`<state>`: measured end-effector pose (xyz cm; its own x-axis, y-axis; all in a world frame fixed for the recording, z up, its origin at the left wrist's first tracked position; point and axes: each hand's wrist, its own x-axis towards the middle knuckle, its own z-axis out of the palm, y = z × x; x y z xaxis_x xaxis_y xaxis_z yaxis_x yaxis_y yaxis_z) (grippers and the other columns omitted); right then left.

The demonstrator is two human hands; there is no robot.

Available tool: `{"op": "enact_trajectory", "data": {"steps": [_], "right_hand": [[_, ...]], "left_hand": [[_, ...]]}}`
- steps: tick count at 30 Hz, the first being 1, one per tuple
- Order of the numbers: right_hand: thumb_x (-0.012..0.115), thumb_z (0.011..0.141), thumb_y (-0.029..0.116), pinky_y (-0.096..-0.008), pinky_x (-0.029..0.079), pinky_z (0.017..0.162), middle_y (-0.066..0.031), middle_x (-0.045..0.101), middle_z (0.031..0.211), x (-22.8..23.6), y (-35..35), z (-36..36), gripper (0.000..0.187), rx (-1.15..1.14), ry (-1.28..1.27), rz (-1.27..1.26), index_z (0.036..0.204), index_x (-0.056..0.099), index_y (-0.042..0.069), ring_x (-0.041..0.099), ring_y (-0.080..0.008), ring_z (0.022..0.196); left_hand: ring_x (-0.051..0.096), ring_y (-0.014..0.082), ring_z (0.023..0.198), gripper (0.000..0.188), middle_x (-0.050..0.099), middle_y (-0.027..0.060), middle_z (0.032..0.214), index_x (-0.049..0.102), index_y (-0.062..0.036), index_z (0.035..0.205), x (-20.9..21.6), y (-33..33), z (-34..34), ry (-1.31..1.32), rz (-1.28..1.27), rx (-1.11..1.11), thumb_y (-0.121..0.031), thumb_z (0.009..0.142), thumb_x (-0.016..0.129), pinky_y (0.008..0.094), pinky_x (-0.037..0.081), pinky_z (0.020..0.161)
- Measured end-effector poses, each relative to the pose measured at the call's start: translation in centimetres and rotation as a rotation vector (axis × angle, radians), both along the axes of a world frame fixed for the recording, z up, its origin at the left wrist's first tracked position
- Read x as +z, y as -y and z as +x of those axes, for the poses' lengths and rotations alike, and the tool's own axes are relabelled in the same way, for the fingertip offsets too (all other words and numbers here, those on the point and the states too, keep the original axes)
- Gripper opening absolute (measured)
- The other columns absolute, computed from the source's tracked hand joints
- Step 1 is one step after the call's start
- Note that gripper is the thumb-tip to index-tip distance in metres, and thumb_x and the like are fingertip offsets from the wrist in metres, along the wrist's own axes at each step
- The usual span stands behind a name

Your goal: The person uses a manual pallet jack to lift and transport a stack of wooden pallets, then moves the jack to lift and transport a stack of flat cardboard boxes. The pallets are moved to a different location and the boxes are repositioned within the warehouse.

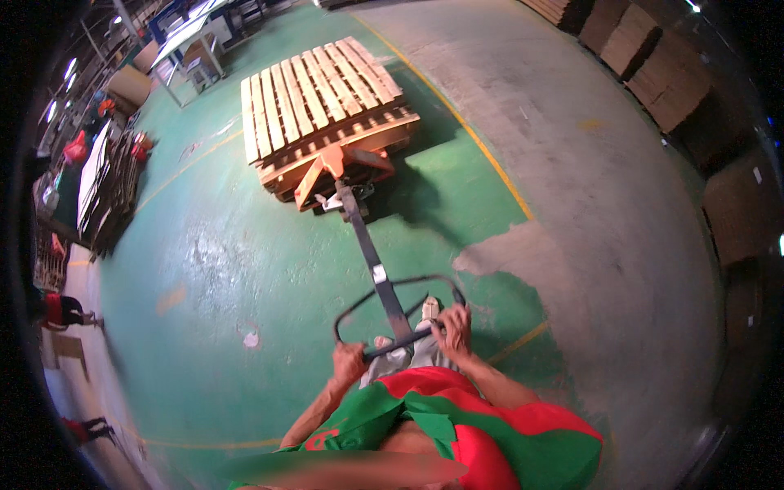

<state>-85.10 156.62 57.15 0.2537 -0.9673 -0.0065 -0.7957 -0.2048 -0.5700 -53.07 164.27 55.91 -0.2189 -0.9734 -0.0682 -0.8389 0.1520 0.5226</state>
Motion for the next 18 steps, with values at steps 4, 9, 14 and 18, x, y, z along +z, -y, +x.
{"op": "enact_trajectory", "data": {"steps": [4,9,14,18], "right_hand": [[0.073,0.088,0.037,-0.0607,0.023,0.119,-0.0123,0.062,0.122,-2.0,-2.8,-2.1,0.040,0.117,0.015,0.435,0.111,0.065,0.006,0.048,-0.0390,0.129],[0.072,0.089,0.035,-0.0601,0.023,0.120,-0.0151,0.062,0.124,2.3,8.5,0.1,0.041,0.091,0.074,-0.082,0.114,0.065,0.004,0.048,-0.0385,0.131],[0.068,0.092,0.036,-0.0597,0.025,0.119,-0.0129,0.055,0.130,6.5,24.4,7.7,0.045,0.044,0.231,-0.457,0.124,0.058,0.006,0.046,-0.0388,0.132],[0.067,0.092,0.034,-0.0616,0.026,0.116,-0.0135,0.050,0.131,5.4,22.4,9.1,0.047,-0.064,0.248,-0.572,0.129,0.054,0.007,0.042,-0.0401,0.134]], "left_hand": [[0.069,0.0315,0.071,0.031,0.070,0.0135,0.075,0.073,-0.0157,0.098,-4.2,-2.8,-0.4,0.098,0.554,-0.260,-0.037,0.076,0.076,0.0438,0.053,0.069],[0.070,0.0329,0.064,0.032,0.069,0.0126,0.068,0.073,-0.0145,0.096,2.9,8.6,3.1,-0.025,0.356,-0.110,-0.041,0.079,0.077,0.0486,0.055,0.059],[0.065,0.0321,0.079,0.048,0.069,0.0082,0.077,0.070,-0.0139,0.107,11.1,24.5,8.4,0.004,-0.132,0.288,-0.028,0.066,0.090,0.0456,0.052,0.072],[0.064,0.0298,0.076,0.049,0.061,0.0078,0.071,0.068,-0.0110,0.106,10.1,22.6,7.3,0.096,-0.360,0.315,-0.023,0.063,0.088,0.0442,0.050,0.078]]}}
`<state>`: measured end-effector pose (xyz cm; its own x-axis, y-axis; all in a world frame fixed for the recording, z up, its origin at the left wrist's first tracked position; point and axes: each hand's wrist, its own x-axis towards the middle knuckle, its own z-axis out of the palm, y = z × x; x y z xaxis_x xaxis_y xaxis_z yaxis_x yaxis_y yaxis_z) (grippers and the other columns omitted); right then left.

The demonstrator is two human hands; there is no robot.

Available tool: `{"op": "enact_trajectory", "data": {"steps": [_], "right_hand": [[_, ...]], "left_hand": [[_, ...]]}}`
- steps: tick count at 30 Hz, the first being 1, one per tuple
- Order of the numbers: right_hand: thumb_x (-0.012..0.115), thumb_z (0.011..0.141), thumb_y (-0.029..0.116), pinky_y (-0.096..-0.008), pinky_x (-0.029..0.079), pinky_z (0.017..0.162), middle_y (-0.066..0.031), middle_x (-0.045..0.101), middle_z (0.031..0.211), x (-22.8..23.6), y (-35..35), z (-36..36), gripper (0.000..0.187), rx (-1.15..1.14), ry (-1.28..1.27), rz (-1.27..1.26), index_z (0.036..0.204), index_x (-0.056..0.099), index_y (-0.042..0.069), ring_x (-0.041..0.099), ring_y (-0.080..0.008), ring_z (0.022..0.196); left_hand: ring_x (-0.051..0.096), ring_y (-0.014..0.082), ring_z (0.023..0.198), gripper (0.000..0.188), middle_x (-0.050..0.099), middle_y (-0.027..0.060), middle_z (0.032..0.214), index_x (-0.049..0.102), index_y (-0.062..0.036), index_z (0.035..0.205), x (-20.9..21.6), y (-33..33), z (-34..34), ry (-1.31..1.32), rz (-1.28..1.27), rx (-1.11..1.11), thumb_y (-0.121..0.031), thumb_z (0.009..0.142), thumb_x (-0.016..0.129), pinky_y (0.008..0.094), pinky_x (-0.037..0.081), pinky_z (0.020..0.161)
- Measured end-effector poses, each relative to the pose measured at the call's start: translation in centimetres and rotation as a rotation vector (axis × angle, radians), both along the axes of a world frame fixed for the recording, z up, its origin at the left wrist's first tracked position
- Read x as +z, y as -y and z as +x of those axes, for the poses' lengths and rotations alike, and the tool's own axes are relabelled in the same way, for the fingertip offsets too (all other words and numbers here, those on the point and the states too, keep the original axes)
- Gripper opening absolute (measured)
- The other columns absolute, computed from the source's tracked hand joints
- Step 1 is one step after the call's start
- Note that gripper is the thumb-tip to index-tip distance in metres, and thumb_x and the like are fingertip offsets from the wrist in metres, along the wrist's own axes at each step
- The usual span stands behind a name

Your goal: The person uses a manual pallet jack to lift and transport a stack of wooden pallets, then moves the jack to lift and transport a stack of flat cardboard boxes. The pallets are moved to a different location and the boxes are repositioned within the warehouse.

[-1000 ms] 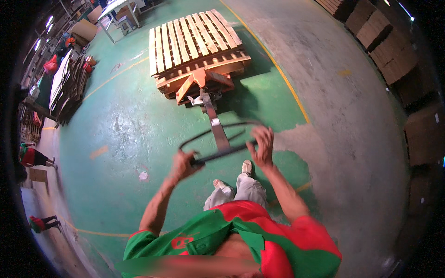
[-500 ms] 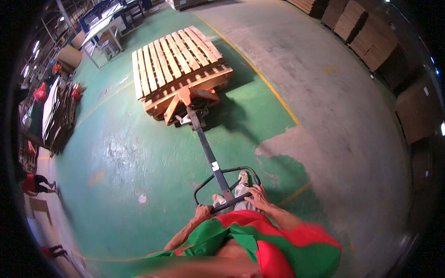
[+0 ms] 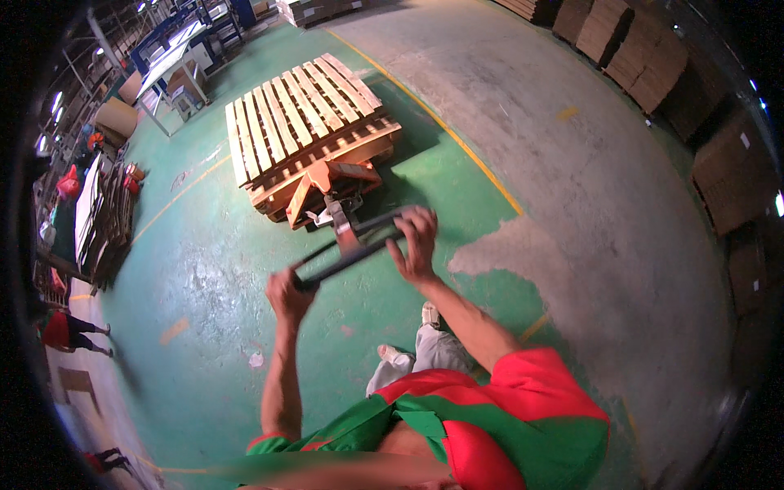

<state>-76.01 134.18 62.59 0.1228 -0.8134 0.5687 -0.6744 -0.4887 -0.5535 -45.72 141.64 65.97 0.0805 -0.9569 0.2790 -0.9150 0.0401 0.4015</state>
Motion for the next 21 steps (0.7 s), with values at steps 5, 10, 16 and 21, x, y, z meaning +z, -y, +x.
{"op": "enact_trajectory", "data": {"steps": [5,10,16,21], "right_hand": [[0.071,0.085,0.030,-0.0614,0.028,0.115,-0.0167,0.050,0.131,-3.9,-18.2,-7.2,0.049,0.034,-0.145,0.344,0.124,0.055,0.006,0.040,-0.0436,0.133],[0.077,0.083,0.031,-0.0565,0.031,0.115,-0.0133,0.060,0.123,-7.5,-25.2,-10.9,0.043,0.241,-0.290,0.827,0.115,0.063,0.004,0.046,-0.0373,0.131],[0.073,0.088,0.033,-0.0579,0.030,0.116,-0.0145,0.064,0.118,-3.4,-15.3,-9.8,0.041,0.210,-0.223,0.506,0.115,0.065,0.004,0.052,-0.0383,0.124],[0.066,0.092,0.027,-0.0556,0.034,0.113,-0.0166,0.065,0.107,0.1,1.4,-2.9,0.026,0.110,0.046,0.224,0.106,0.063,0.004,0.058,-0.0401,0.113]], "left_hand": [[0.060,0.0306,0.063,0.028,0.058,0.0070,0.067,0.069,-0.0106,0.091,-7.0,-17.2,-6.1,-0.121,0.078,-0.157,-0.015,0.065,0.079,0.0451,0.049,0.068],[0.069,0.0369,0.075,0.025,0.071,0.0161,0.076,0.073,-0.0121,0.090,-12.7,-24.8,-7.8,-0.075,0.960,-0.435,-0.031,0.074,0.075,0.0467,0.052,0.078],[0.069,0.0346,0.064,0.028,0.069,0.0135,0.067,0.072,-0.0168,0.096,-6.9,-17.0,-4.7,-0.143,0.766,-0.391,-0.040,0.080,0.074,0.0468,0.055,0.059],[0.065,0.0336,0.078,0.048,0.070,0.0095,0.083,0.069,-0.0157,0.112,0.3,-1.0,1.1,-0.187,0.223,-0.081,-0.021,0.068,0.086,0.0458,0.053,0.071]]}}
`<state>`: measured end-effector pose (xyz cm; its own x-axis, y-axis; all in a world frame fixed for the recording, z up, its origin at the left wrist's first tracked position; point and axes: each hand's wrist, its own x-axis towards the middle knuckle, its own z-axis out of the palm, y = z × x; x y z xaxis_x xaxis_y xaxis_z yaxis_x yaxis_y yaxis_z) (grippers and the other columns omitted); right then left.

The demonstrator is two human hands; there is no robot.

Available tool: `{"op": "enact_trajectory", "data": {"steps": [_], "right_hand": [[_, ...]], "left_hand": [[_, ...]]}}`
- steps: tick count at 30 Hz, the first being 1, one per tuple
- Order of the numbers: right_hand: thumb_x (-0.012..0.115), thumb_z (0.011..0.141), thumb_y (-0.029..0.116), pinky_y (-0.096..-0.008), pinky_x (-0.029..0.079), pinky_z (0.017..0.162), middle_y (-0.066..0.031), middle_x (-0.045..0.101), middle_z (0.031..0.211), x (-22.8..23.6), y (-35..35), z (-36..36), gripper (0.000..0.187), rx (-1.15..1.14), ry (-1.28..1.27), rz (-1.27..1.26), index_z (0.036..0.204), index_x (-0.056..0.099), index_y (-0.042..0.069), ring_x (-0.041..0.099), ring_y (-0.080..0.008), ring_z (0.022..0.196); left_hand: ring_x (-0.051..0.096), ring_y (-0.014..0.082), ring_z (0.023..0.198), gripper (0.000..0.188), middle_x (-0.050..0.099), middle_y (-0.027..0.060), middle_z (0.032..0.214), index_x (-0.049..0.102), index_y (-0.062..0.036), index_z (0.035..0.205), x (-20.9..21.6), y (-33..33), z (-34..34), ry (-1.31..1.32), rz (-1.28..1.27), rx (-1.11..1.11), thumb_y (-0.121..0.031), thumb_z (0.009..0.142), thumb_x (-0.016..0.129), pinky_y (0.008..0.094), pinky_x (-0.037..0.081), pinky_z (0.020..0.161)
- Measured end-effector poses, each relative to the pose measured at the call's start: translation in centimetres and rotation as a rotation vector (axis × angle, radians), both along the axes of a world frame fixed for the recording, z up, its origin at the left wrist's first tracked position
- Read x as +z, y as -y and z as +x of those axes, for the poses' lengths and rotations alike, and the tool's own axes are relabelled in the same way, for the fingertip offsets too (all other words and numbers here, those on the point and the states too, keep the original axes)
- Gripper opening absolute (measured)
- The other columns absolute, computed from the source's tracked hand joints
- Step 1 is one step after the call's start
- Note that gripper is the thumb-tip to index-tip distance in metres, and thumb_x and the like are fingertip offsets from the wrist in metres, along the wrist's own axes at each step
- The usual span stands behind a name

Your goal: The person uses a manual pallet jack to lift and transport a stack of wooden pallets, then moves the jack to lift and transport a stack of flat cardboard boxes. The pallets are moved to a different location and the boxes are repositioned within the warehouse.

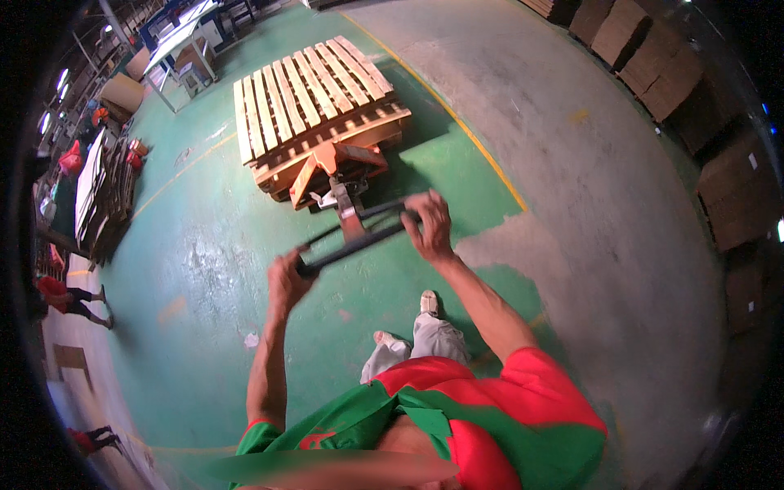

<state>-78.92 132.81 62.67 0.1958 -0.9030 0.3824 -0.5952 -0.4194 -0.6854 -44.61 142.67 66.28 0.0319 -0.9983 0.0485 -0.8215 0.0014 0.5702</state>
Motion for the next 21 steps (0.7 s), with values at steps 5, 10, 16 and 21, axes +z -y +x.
{"op": "enact_trajectory", "data": {"steps": [5,10,16,21], "right_hand": [[0.063,0.090,0.019,-0.0559,0.035,0.112,-0.0152,0.061,0.106,-1.3,-4.0,0.2,0.017,-0.124,0.004,-0.141,0.100,0.061,0.005,0.057,-0.0388,0.111],[0.067,0.089,0.025,-0.0608,0.027,0.116,-0.0172,0.061,0.110,-5.7,-23.5,-7.6,0.025,0.048,-0.263,0.332,0.103,0.063,0.005,0.050,-0.0399,0.125],[0.071,0.087,0.043,-0.0576,0.028,0.117,-0.0164,0.066,0.100,-7.0,-22.1,-8.8,0.041,0.244,-0.407,0.661,0.106,0.068,0.007,0.060,-0.0360,0.110],[0.071,0.090,0.035,-0.0505,0.051,0.086,-0.0137,0.067,0.094,1.4,-8.9,-3.6,0.028,0.074,-0.332,0.200,0.100,0.067,0.009,0.064,-0.0351,0.094]], "left_hand": [[0.053,0.0272,0.059,0.036,0.049,0.0047,0.064,0.069,-0.0115,0.102,-2.0,-3.2,-2.6,0.220,-0.381,0.092,-0.028,0.073,0.084,0.0422,0.039,0.057],[0.064,0.0306,0.071,0.022,0.066,0.0123,0.075,0.068,-0.0079,0.089,-10.2,-22.9,-10.3,0.122,0.338,-0.161,-0.018,0.072,0.077,0.0470,0.047,0.075],[0.070,0.0346,0.077,0.035,0.072,0.0116,0.078,0.072,-0.0156,0.094,-13.2,-22.8,-9.7,0.113,0.817,-0.413,-0.044,0.073,0.078,0.0482,0.054,0.073],[0.068,0.0329,0.060,0.042,0.071,0.0098,0.069,0.071,-0.0157,0.104,-2.0,-9.6,-4.2,0.030,0.366,-0.252,-0.044,0.075,0.082,0.0463,0.056,0.075]]}}
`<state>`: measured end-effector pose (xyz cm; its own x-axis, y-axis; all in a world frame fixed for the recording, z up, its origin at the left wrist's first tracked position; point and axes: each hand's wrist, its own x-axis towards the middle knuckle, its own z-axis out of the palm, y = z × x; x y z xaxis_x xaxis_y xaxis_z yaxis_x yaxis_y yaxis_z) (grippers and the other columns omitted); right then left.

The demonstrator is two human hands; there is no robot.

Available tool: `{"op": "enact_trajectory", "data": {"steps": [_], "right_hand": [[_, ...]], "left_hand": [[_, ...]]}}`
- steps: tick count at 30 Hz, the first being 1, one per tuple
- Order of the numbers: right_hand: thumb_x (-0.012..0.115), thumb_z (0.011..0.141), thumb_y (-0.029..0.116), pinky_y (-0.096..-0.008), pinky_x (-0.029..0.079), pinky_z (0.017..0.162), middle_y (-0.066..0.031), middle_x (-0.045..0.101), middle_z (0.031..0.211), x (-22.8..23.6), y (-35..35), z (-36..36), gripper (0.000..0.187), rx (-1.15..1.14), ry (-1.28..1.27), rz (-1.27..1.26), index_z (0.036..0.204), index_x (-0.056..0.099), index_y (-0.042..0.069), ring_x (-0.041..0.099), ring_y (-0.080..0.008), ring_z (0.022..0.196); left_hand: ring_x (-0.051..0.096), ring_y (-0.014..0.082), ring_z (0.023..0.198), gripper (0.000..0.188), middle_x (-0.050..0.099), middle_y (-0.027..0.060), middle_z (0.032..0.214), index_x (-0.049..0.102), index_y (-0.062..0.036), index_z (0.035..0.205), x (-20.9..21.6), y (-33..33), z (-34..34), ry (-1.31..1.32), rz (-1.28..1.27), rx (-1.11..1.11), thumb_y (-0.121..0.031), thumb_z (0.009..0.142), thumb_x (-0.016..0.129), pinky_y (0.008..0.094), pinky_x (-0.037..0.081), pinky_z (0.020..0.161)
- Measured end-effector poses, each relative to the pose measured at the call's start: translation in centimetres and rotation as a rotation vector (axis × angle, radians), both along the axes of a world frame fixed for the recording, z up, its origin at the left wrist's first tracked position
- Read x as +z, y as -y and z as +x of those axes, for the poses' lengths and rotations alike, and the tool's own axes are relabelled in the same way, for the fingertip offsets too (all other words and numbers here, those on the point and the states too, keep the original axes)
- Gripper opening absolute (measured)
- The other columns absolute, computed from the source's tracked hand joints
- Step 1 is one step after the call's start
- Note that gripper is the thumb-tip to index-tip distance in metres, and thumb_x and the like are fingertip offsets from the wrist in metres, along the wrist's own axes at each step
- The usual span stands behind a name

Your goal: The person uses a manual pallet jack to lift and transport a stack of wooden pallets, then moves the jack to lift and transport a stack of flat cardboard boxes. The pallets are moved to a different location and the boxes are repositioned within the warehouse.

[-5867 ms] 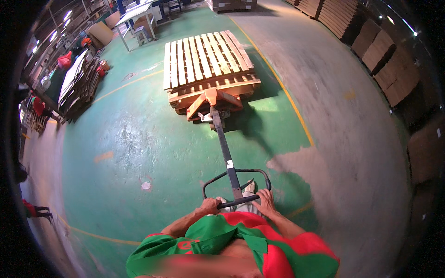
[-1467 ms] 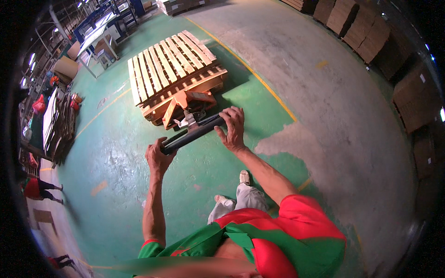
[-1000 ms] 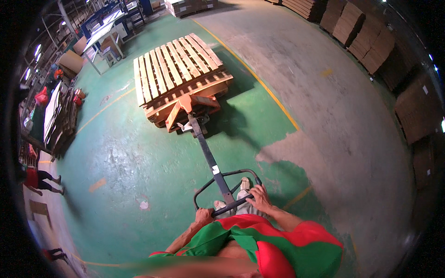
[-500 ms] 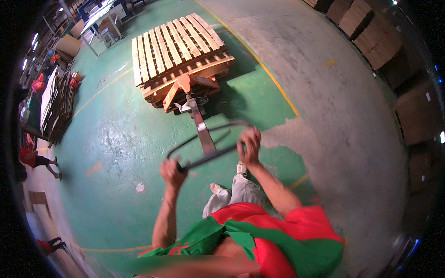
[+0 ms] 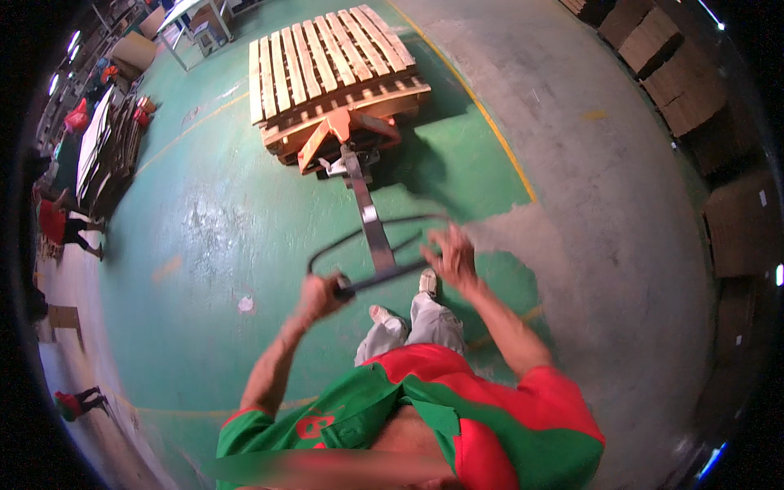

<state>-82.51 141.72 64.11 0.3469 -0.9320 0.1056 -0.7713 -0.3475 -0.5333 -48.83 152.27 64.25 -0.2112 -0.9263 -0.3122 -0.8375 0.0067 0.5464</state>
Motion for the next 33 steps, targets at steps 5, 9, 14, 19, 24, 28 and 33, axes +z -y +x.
{"op": "enact_trajectory", "data": {"steps": [5,9,14,19,24,28,33], "right_hand": [[0.070,0.090,0.024,-0.0452,0.048,0.078,-0.0095,0.068,0.095,2.3,10.7,4.4,0.017,-0.133,0.207,-0.270,0.095,0.064,0.010,0.064,-0.0334,0.090],[0.070,0.089,0.023,-0.0481,0.046,0.088,-0.0129,0.067,0.099,-0.2,1.6,0.8,0.022,-0.121,0.158,-0.235,0.102,0.064,0.006,0.062,-0.0366,0.100],[0.069,0.089,0.040,-0.0586,0.025,0.118,-0.0181,0.068,0.099,-6.1,-15.4,-4.7,0.035,0.185,-0.240,0.461,0.100,0.070,0.007,0.062,-0.0353,0.104],[0.068,0.090,0.051,-0.0537,0.039,0.106,-0.0207,0.072,0.087,-7.4,-11.4,-5.5,0.046,0.260,-0.248,0.674,0.102,0.072,0.007,0.068,-0.0393,0.091],[0.071,0.089,0.045,-0.0448,0.052,0.063,-0.0161,0.069,0.071,1.3,1.7,-2.8,0.037,0.252,-0.094,0.403,0.099,0.071,0.009,0.069,-0.0351,0.070],[0.074,0.088,0.038,-0.0429,0.047,0.060,-0.0078,0.062,0.061,4.5,9.7,0.5,0.030,0.060,0.082,0.074,0.095,0.069,0.009,0.064,-0.0327,0.063],[0.073,0.088,0.033,-0.0449,0.042,0.065,-0.0073,0.056,0.062,0.8,3.0,-3.5,0.023,0.087,0.048,-0.050,0.091,0.069,0.011,0.057,-0.0323,0.064]], "left_hand": [[0.062,0.0284,0.076,0.058,0.066,0.0060,0.078,0.067,-0.0175,0.117,4.9,10.5,2.6,0.103,-0.521,0.253,-0.025,0.064,0.089,0.0438,0.048,0.069],[0.066,0.0270,0.070,0.052,0.065,0.0064,0.073,0.068,-0.0107,0.105,1.4,1.7,-1.5,0.122,-0.572,0.228,-0.023,0.060,0.088,0.0451,0.053,0.082],[0.069,0.0292,0.083,0.021,0.070,0.0106,0.083,0.066,-0.0098,0.087,-7.5,-15.1,-7.3,0.081,0.221,-0.111,-0.019,0.071,0.075,0.0429,0.045,0.080],[0.069,0.0350,0.072,0.031,0.068,0.0140,0.072,0.070,-0.0137,0.093,-9.5,-13.4,-7.0,0.058,0.351,-0.106,-0.037,0.075,0.076,0.0471,0.052,0.068],[0.067,0.0353,0.060,0.044,0.065,0.0154,0.066,0.070,-0.0152,0.108,1.5,-0.4,-2.2,0.077,0.040,-0.021,-0.043,0.075,0.080,0.0477,0.053,0.057],[0.069,0.0346,0.079,0.050,0.071,0.0129,0.075,0.068,-0.0123,0.113,6.5,8.8,-1.1,0.084,-0.312,0.200,-0.031,0.070,0.084,0.0448,0.053,0.081],[0.066,0.0320,0.070,0.031,0.068,0.0104,0.073,0.066,-0.0112,0.095,2.9,1.1,-5.7,0.097,-0.414,0.262,-0.020,0.068,0.078,0.0430,0.048,0.074]]}}
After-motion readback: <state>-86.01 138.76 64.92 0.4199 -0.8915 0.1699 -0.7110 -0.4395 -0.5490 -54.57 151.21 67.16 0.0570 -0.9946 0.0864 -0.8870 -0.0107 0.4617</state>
